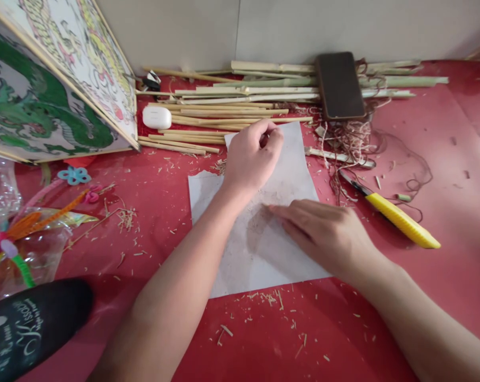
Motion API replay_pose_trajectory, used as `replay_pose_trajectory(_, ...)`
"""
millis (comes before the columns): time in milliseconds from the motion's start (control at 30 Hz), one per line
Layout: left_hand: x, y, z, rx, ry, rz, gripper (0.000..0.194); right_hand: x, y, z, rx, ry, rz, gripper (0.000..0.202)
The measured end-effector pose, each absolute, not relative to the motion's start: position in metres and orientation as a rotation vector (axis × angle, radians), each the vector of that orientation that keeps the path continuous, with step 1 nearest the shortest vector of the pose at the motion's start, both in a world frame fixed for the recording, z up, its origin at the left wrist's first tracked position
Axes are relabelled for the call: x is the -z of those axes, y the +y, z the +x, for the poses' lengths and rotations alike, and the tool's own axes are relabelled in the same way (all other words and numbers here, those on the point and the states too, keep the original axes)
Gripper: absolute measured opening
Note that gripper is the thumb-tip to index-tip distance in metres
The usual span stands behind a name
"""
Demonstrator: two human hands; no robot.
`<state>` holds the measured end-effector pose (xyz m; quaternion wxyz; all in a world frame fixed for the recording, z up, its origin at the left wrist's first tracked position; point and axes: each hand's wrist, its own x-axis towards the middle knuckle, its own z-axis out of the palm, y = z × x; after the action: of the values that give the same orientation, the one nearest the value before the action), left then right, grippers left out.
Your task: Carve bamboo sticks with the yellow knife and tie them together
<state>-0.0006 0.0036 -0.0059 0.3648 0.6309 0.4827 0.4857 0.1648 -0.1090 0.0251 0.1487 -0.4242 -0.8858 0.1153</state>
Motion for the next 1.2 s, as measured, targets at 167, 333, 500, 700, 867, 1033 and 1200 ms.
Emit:
replay_pose_trajectory(167,0.005,0.003,-0.001,-1.25,1.239,1.627,0.028,-0.026,-0.094,0.18,-0.158,-2.271,-1.574,0.023)
replay_pose_trajectory(333,0.006,0.004,-0.001,-1.262,1.232,1.632,0.028,-0.024,-0.114,0.162,-0.376,-2.616,-1.101,0.03)
replay_pose_trajectory(500,0.006,0.004,-0.001,-1.262,1.233,1.626,0.028,-0.024,-0.108,0.167,-0.289,-2.534,-1.231,0.028)
replay_pose_trajectory(700,0.005,0.003,0.0,-1.267,1.23,1.61,0.028,-0.024,-0.098,0.177,-0.185,-2.401,-1.456,0.025)
replay_pose_trajectory(867,0.005,0.004,0.0,-1.256,1.232,1.603,0.027,-0.023,-0.115,0.159,-0.425,-2.656,-1.012,0.031)
replay_pose_trajectory(1033,0.005,0.004,-0.001,-1.26,1.224,1.589,0.028,-0.023,-0.1,0.172,-0.265,-2.394,-1.418,0.028)
replay_pose_trajectory(1200,0.005,0.004,0.0,-1.268,1.218,1.583,0.028,-0.024,-0.101,0.171,-0.262,-2.429,-1.383,0.028)
